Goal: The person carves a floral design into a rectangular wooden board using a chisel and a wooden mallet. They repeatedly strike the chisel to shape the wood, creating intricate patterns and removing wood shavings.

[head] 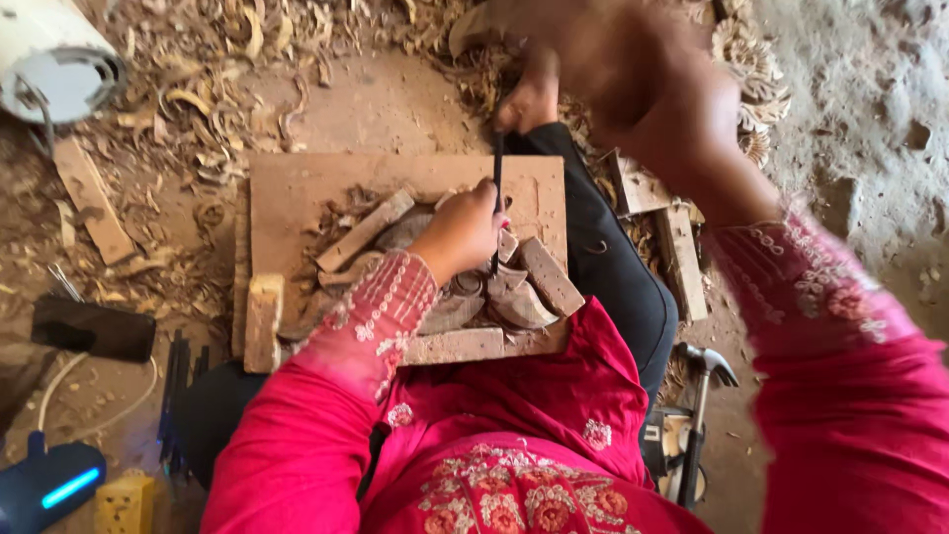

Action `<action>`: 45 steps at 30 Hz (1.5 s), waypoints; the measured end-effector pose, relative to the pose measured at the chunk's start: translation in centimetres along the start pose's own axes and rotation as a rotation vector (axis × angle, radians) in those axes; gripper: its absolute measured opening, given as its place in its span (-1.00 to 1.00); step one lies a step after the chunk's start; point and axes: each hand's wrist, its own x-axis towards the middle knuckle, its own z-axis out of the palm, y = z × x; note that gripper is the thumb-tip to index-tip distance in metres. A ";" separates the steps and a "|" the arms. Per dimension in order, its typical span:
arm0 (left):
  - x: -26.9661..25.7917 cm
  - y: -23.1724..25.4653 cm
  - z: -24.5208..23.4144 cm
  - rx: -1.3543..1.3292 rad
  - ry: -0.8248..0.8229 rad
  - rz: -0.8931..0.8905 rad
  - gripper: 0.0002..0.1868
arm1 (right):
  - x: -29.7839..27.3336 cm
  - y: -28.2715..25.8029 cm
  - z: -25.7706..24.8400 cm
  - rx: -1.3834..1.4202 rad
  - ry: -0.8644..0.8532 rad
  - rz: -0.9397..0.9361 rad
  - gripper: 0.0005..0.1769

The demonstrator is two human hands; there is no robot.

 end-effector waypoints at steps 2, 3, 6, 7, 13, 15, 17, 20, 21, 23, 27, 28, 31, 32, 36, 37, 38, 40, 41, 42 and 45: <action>0.1 -0.1 0.3 -0.028 -0.051 -0.012 -0.71 | -0.7 0.5 0.8 0.360 0.403 -0.084 -0.02; 0.2 -0.1 0.3 -0.037 -0.076 -0.013 -0.72 | -1.1 1.0 1.1 0.338 0.384 -0.147 0.01; 0.6 0.4 0.4 0.107 -0.105 0.060 -0.72 | -2.3 2.7 1.2 -0.134 -0.101 -0.364 0.02; 0.8 0.5 0.4 0.088 -0.095 0.053 -0.70 | -2.3 3.3 1.2 -0.148 -0.084 -0.286 -0.08; -0.8 1.5 0.4 0.009 0.025 0.038 -0.69 | -3.3 4.2 2.6 0.319 0.454 -0.097 0.09; -1.7 2.0 0.1 0.043 0.050 0.000 -0.69 | -3.3 3.9 3.0 0.442 0.152 -0.070 -0.07; -2.6 2.4 -0.2 -0.044 0.100 -0.013 -0.73 | -3.1 3.4 3.0 0.031 0.049 -0.341 0.00; -3.9 2.5 -0.2 -0.077 0.196 -0.070 -0.76 | -2.8 2.2 2.9 0.028 0.166 -0.259 0.13; -4.1 2.6 -0.3 -0.070 0.241 -0.092 -0.76 | -2.5 1.7 2.8 0.126 0.255 -0.159 0.18; -4.7 2.8 -0.5 -0.085 0.238 -0.135 -0.76 | -2.1 0.1 2.6 0.232 0.159 -0.145 0.11; -5.8 3.5 -0.6 -0.083 0.315 -0.144 -0.64 | -0.8 -2.6 2.2 -0.210 -0.104 -0.542 0.10; -5.9 3.7 -0.6 -0.096 0.350 -0.159 -0.68 | -0.4 -3.0 2.2 -0.088 -0.037 -0.446 0.08; -6.9 3.8 -0.2 -0.138 0.401 -0.203 -0.77 | 0.0 -4.5 2.7 0.105 -0.018 -0.250 0.02; -7.0 3.8 -0.3 -0.153 0.401 -0.209 -0.77 | 0.5 -4.9 2.7 0.046 -0.121 -0.263 0.00; -7.6 3.4 0.0 -0.233 0.345 -0.395 -0.77 | 1.3 -6.9 3.1 -0.250 -0.163 -0.578 0.14; -7.8 3.2 0.4 -0.289 0.369 -0.441 -0.76 | 1.3 -7.5 3.2 -0.120 -0.157 -0.457 0.13; -8.0 3.0 0.8 -0.346 0.393 -0.487 -0.76 | 1.4 -8.1 3.3 0.008 -0.150 -0.335 0.12; -8.1 2.8 1.5 -0.362 0.431 -0.498 -0.75 | 2.0 -9.4 3.4 -0.053 -0.180 -0.386 0.12; -8.2 2.9 1.8 -0.318 0.435 -0.463 -0.76 | 2.4 -10.1 3.5 -0.241 -0.215 -0.549 0.14; -8.2 3.1 2.1 -0.273 0.439 -0.427 -0.76 | 2.5 -10.6 3.6 -0.431 -0.246 -0.711 0.16; -7.9 4.0 2.3 -0.684 0.487 -0.523 -0.75 | 1.8 -11.0 3.6 -0.078 -0.284 -0.474 0.14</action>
